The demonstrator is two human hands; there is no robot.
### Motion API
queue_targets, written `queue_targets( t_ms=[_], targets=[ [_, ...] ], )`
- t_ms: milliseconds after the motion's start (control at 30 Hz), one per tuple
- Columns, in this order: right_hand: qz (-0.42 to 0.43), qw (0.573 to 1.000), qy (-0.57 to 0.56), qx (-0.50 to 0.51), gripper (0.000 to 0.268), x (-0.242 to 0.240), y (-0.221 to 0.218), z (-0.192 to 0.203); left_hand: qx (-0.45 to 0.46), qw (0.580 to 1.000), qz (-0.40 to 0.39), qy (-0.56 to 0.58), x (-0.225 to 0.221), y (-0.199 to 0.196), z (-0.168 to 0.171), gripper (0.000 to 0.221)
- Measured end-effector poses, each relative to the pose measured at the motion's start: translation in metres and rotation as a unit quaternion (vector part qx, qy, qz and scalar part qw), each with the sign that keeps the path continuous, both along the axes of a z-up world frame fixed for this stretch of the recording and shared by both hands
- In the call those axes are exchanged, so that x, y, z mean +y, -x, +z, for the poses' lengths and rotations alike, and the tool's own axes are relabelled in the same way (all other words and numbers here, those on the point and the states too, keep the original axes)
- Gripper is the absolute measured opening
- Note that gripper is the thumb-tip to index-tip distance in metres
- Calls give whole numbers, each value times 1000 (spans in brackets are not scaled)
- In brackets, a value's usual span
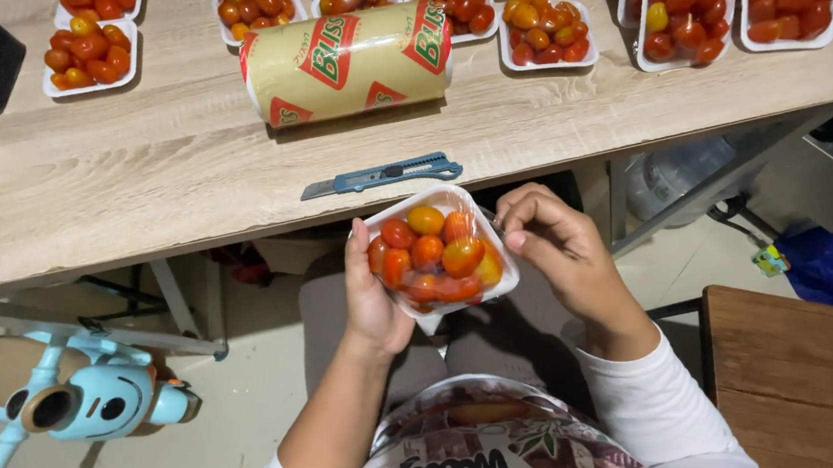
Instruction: The person places small tomatoes into plastic trays and wraps them in plastic film using a box cutter to trim the film.
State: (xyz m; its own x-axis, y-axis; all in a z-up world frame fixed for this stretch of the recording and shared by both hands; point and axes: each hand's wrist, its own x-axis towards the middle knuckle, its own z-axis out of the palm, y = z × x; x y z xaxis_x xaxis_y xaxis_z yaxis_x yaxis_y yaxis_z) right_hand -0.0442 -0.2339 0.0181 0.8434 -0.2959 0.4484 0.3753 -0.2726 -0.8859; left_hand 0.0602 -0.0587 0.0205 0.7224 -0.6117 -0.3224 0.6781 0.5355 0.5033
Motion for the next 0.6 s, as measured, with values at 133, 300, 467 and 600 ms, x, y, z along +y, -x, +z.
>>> queue_targets(
  t_ms=[133, 300, 467, 600],
  targets=[
    [7, 994, -103, -40, 15, 6, -6, -10, -4, 1000, 2, 1, 1, -2, 7, 74],
    [48, 956, -275, -90, 16, 11, -13, -19, -15, 1000, 20, -15, -2, -2, 5, 73],
    [13, 977, -206, -45, 16, -8, -11, -25, -53, 996, 52, -40, -1, -4, 4, 69],
    [-21, 993, -115, 25, 22, -15, -10, -16, -94, 991, 64, -70, -2, -4, -6, 68]
  ],
)
